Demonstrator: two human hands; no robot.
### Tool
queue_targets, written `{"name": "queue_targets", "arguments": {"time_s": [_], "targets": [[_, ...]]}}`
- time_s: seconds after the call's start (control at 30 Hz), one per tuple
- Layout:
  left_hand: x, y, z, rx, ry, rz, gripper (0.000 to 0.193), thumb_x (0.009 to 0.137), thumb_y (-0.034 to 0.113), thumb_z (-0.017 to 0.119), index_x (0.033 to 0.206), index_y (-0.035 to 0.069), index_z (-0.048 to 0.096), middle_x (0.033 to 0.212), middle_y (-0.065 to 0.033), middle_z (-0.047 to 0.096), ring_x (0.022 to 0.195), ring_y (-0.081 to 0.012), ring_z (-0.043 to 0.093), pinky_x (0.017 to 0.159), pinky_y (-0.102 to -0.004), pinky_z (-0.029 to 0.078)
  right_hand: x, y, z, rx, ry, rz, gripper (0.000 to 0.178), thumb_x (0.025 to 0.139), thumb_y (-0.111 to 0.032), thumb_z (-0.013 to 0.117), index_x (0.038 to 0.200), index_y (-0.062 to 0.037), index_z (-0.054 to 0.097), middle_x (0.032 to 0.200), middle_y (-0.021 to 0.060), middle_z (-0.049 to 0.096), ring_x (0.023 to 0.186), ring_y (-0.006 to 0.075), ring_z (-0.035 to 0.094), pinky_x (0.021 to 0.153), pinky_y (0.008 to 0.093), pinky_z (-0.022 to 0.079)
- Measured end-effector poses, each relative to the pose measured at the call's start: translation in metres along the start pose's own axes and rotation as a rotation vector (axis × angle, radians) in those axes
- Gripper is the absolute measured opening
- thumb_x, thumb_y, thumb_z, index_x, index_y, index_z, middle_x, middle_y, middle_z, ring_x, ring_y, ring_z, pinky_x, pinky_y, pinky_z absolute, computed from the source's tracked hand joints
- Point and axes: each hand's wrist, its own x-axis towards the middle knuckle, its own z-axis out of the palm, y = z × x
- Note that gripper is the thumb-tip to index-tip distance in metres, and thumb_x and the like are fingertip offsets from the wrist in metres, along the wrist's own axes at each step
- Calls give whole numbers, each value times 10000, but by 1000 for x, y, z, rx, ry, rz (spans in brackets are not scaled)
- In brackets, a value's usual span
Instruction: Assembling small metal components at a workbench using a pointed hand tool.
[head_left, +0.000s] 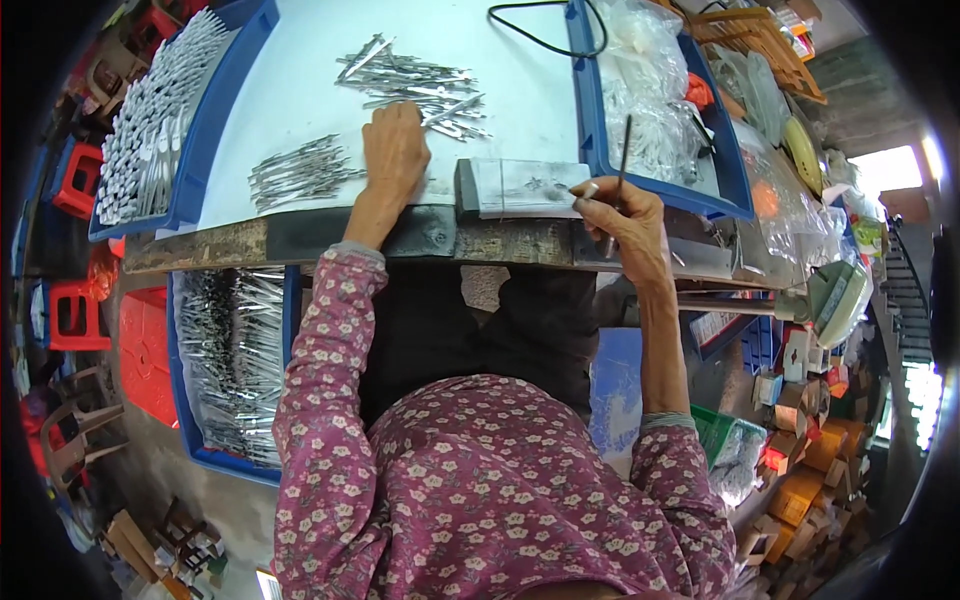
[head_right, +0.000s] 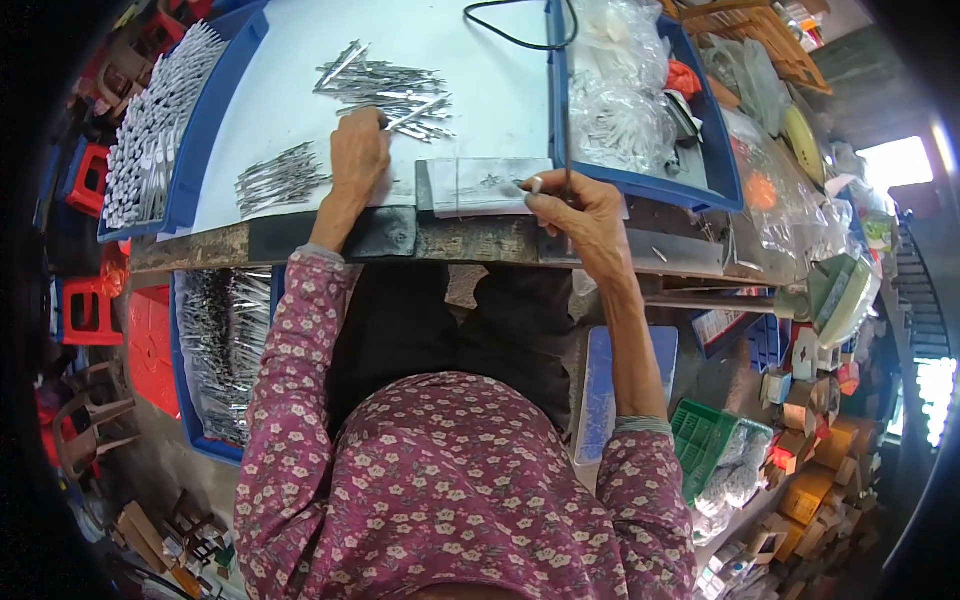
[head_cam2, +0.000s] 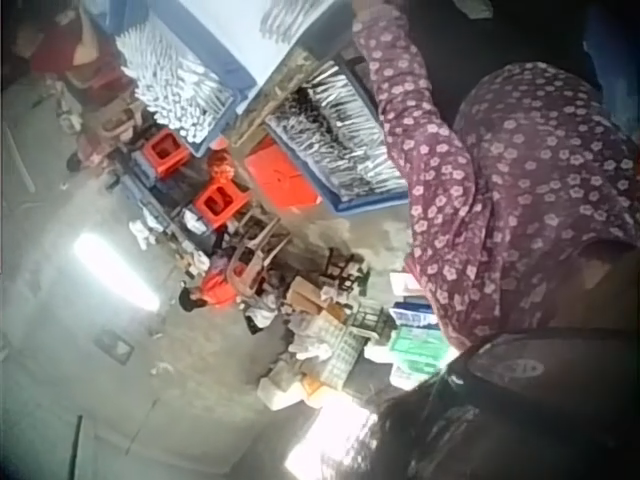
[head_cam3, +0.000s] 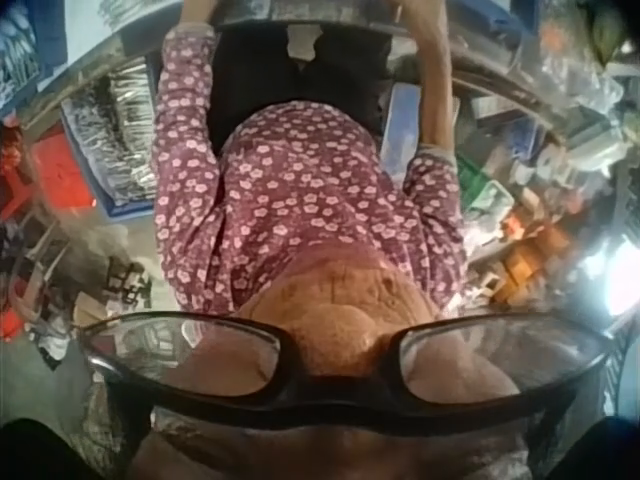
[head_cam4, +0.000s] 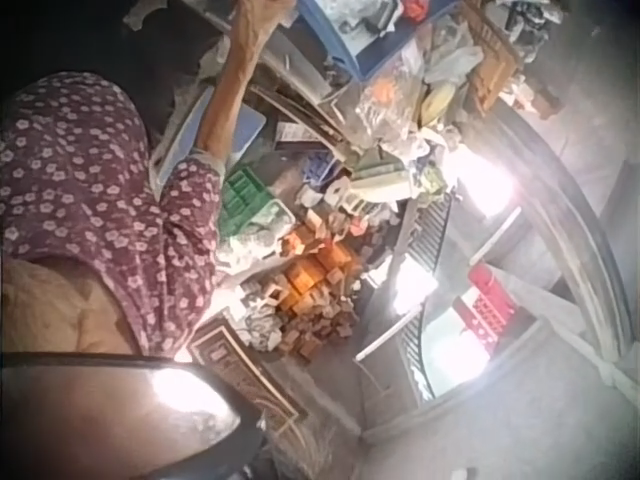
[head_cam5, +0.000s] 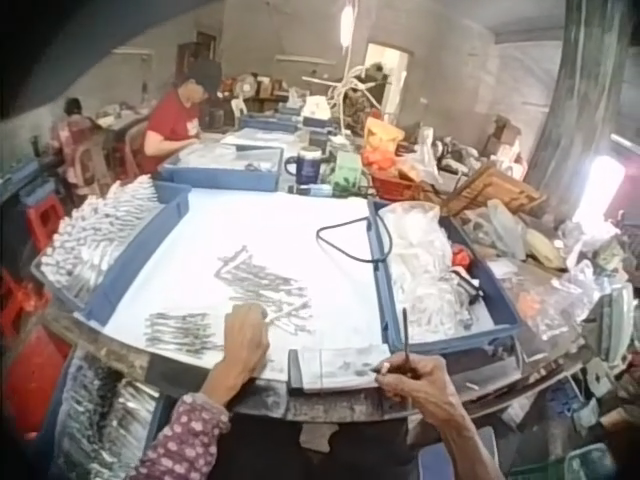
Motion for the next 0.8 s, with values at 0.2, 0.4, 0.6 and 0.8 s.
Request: {"name": "queue_targets", "arguments": {"time_s": [0.2,0.4,0.6,0.8], "targets": [[-12,7,-13,-139,-12,19,102,749,5,507,843,4,548,759,-190,588,732,-359,539,650,-456,413,-1,4,8,-33,-8,22,227,808,-127,641,993,3,646,642,-34,540,562,21,458,493,167,353],[-14,9,-21,-244,-55,-108,85,760,74,561,800,7,596,776,-175,614,754,-349,574,686,-430,446,-1,-6,17,-34,-14,-29,297,780,-94,671,1039,24,586,712,5,581,590,46,491,514,182,392],[-15,32,-42,-497,144,-217,82,785,72,571,816,10,614,738,-177,629,695,-323,612,648,-368,469,-3,-12,23,-63,15,-67,273,772,-82,680,1004,12,572,716,14,593,603,49,511,523,183,407],[-31,48,-79,-957,60,-295,89,848,28,527,897,0,597,752,-40,627,710,-89,575,632,-223,439,-13,-20,33,-168,69,-164,200,785,-56,666,970,-5,610,709,-6,587,625,37,504,557,186,406]]}}
